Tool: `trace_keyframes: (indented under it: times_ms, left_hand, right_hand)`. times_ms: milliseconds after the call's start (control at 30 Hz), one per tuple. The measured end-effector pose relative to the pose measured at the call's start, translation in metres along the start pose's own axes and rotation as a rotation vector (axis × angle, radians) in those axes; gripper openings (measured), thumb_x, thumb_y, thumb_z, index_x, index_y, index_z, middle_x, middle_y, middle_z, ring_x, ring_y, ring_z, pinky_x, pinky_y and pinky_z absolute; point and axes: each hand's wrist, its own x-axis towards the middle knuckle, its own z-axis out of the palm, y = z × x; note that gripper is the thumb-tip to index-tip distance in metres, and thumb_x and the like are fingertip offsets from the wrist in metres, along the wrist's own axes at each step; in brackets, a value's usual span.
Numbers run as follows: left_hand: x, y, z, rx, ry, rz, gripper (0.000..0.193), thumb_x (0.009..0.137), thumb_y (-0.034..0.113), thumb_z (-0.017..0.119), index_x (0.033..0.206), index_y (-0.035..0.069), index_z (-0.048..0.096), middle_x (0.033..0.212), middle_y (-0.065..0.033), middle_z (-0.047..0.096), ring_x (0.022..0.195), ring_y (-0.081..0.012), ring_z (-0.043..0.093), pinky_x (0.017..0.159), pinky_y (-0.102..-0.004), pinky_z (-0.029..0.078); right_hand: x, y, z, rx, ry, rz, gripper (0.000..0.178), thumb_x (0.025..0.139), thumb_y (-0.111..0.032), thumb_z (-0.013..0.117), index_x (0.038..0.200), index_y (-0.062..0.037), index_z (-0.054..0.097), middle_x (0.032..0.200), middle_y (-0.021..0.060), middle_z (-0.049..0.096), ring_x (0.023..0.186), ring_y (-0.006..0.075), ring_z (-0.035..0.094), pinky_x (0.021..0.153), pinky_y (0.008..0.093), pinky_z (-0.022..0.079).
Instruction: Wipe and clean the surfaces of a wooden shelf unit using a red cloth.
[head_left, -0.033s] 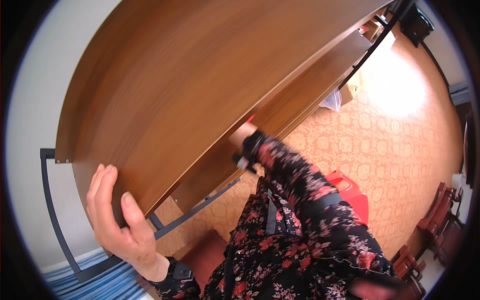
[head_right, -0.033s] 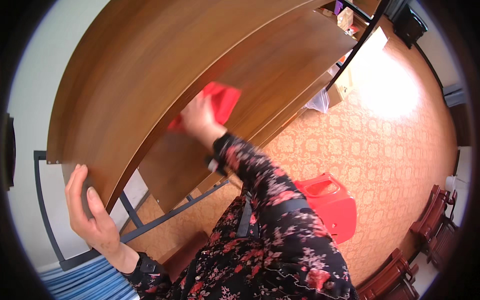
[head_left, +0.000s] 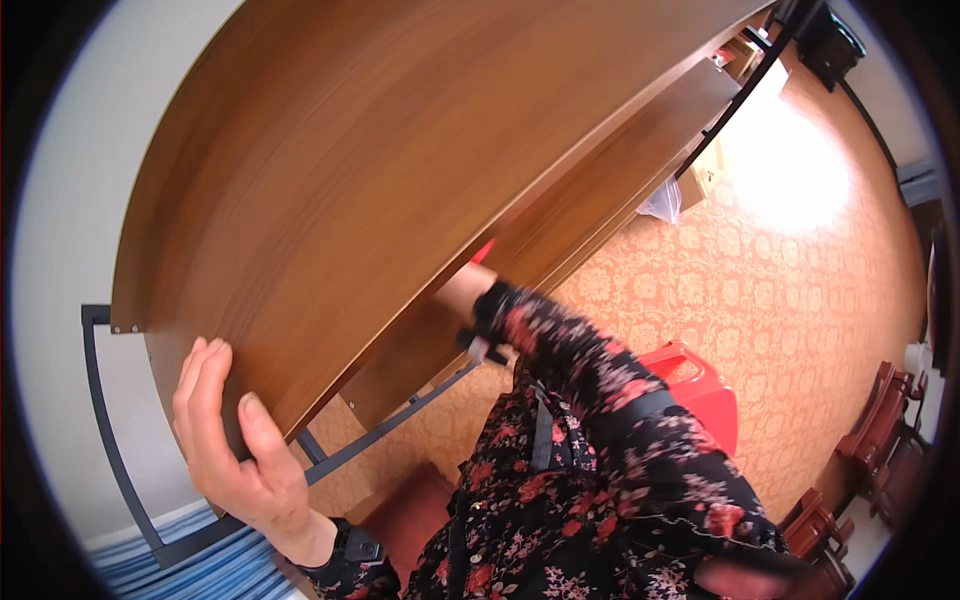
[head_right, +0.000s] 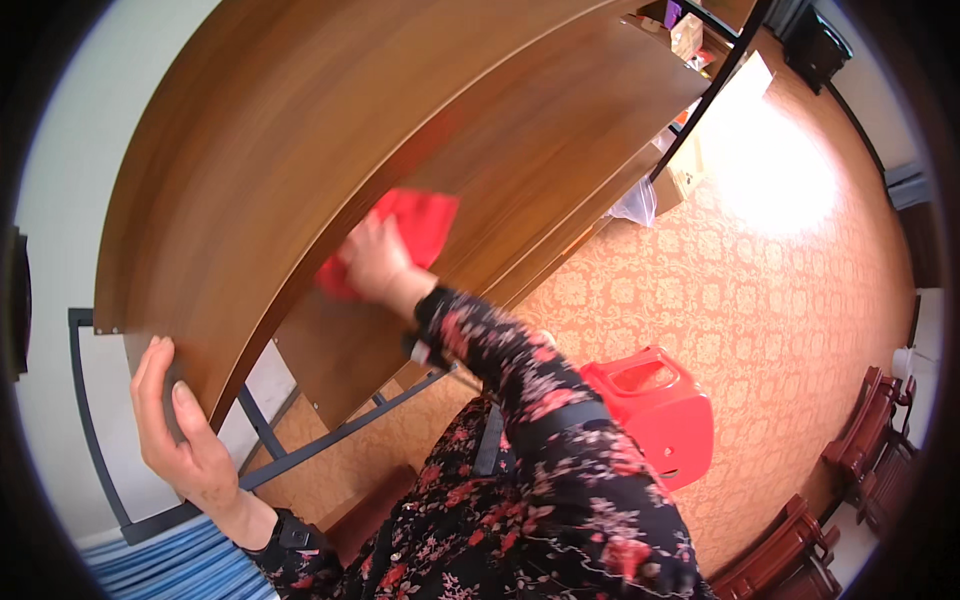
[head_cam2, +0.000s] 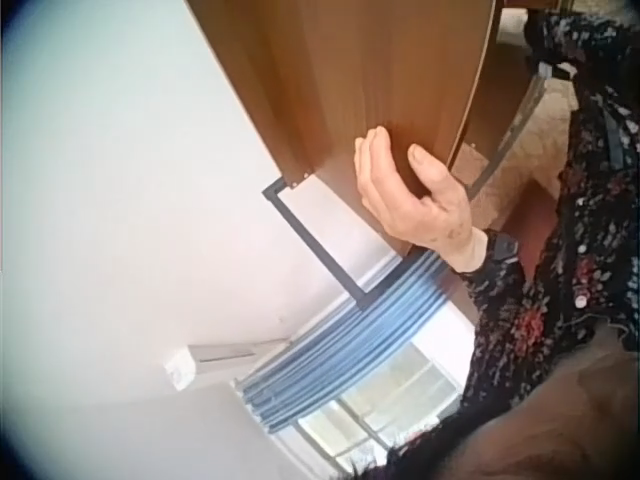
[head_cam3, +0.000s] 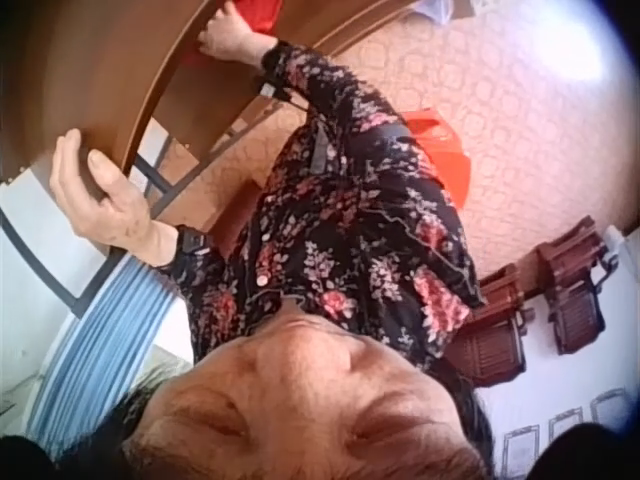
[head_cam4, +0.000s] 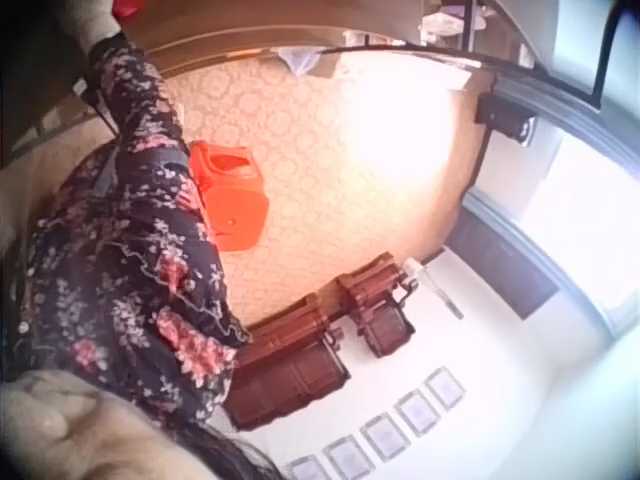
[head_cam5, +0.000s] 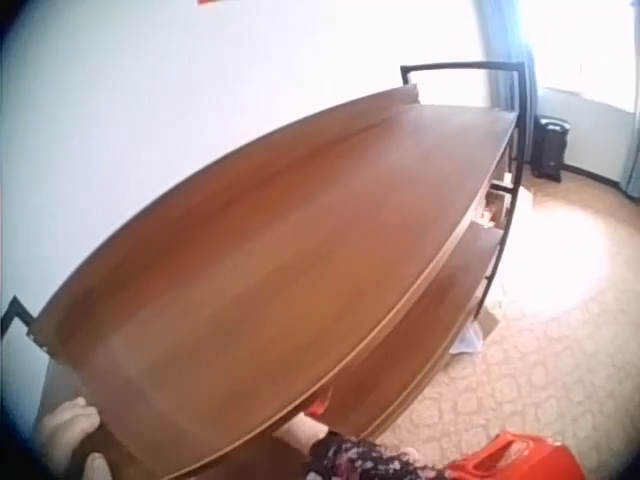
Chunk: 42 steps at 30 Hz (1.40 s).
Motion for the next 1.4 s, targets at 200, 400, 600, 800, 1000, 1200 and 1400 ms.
trace_keyframes:
  times_ms: [200, 400, 600, 800, 1000, 1200, 1400]
  left_hand:
    - [-0.003, 0.005, -0.007, -0.073, -0.037, -0.021, 0.034, 0.082, 0.003, 0.044, 0.110, -0.006, 0.060, 0.114, -0.0196, 0.061, 0.112, -0.0365, 0.057, 0.099, -0.0424, 0.043]
    - [-0.039, -0.015, -0.021, -0.012, -0.096, -0.052, 0.035, 0.084, 0.007, 0.043, 0.111, -0.007, 0.060, 0.117, -0.0207, 0.060, 0.114, -0.0379, 0.056, 0.100, -0.0447, 0.042]
    - [-0.082, -0.037, -0.031, 0.012, -0.168, -0.067, 0.033, 0.090, 0.004, 0.040, 0.115, -0.006, 0.058, 0.121, -0.0187, 0.058, 0.118, -0.0330, 0.053, 0.103, -0.0414, 0.038]
    - [-0.095, -0.044, -0.026, -0.021, -0.054, -0.053, 0.034, 0.091, 0.007, 0.039, 0.116, -0.007, 0.058, 0.122, -0.0193, 0.058, 0.117, -0.0330, 0.053, 0.103, -0.0422, 0.039]
    - [-0.095, -0.057, -0.029, -0.040, -0.032, 0.005, 0.034, 0.093, 0.009, 0.037, 0.117, -0.006, 0.057, 0.123, -0.0192, 0.057, 0.117, -0.0329, 0.054, 0.103, -0.0420, 0.038]
    - [-0.089, -0.053, -0.021, -0.039, 0.002, -0.068, 0.035, 0.091, 0.011, 0.038, 0.114, -0.004, 0.059, 0.120, -0.0177, 0.058, 0.117, -0.0340, 0.054, 0.104, -0.0444, 0.039]
    - [-0.062, -0.032, -0.018, 0.021, 0.014, -0.047, 0.033, 0.094, 0.010, 0.037, 0.113, -0.005, 0.059, 0.120, -0.0177, 0.059, 0.117, -0.0350, 0.054, 0.103, -0.0442, 0.041]
  right_hand:
    - [-0.068, -0.039, 0.045, 0.202, 0.291, -0.439, 0.043, 0.077, -0.043, 0.063, 0.114, -0.0215, 0.063, 0.134, 0.0083, 0.046, 0.125, 0.0338, 0.039, 0.100, 0.0538, 0.032]
    - [-0.153, 0.080, 0.008, 0.153, 0.344, -0.211, 0.042, 0.069, -0.040, 0.069, 0.108, -0.0253, 0.064, 0.128, 0.0040, 0.048, 0.120, 0.0290, 0.044, 0.091, 0.0482, 0.040]
    - [-0.142, 0.258, -0.017, -0.181, 0.172, 0.578, 0.045, 0.083, -0.043, 0.058, 0.123, -0.0223, 0.054, 0.138, 0.0101, 0.043, 0.124, 0.0338, 0.043, 0.096, 0.0534, 0.039]
    - [-0.119, 0.320, -0.024, -0.152, 0.590, 0.759, 0.052, 0.088, -0.048, 0.052, 0.132, -0.0209, 0.048, 0.144, 0.0138, 0.036, 0.131, 0.0369, 0.036, 0.099, 0.0580, 0.034]
    - [-0.102, 0.308, -0.048, -0.167, 0.561, 0.823, 0.053, 0.089, -0.048, 0.052, 0.135, -0.0213, 0.046, 0.146, 0.0136, 0.035, 0.132, 0.0374, 0.034, 0.099, 0.0578, 0.033]
    - [-0.095, 0.293, -0.070, -0.192, 0.502, 0.898, 0.055, 0.089, -0.048, 0.052, 0.137, -0.0218, 0.044, 0.147, 0.0133, 0.034, 0.133, 0.0379, 0.033, 0.099, 0.0576, 0.031]
    - [-0.055, 0.240, -0.059, -0.166, 0.246, 0.804, 0.055, 0.090, -0.046, 0.052, 0.136, -0.0169, 0.045, 0.148, 0.0155, 0.033, 0.134, 0.0397, 0.031, 0.103, 0.0594, 0.029]
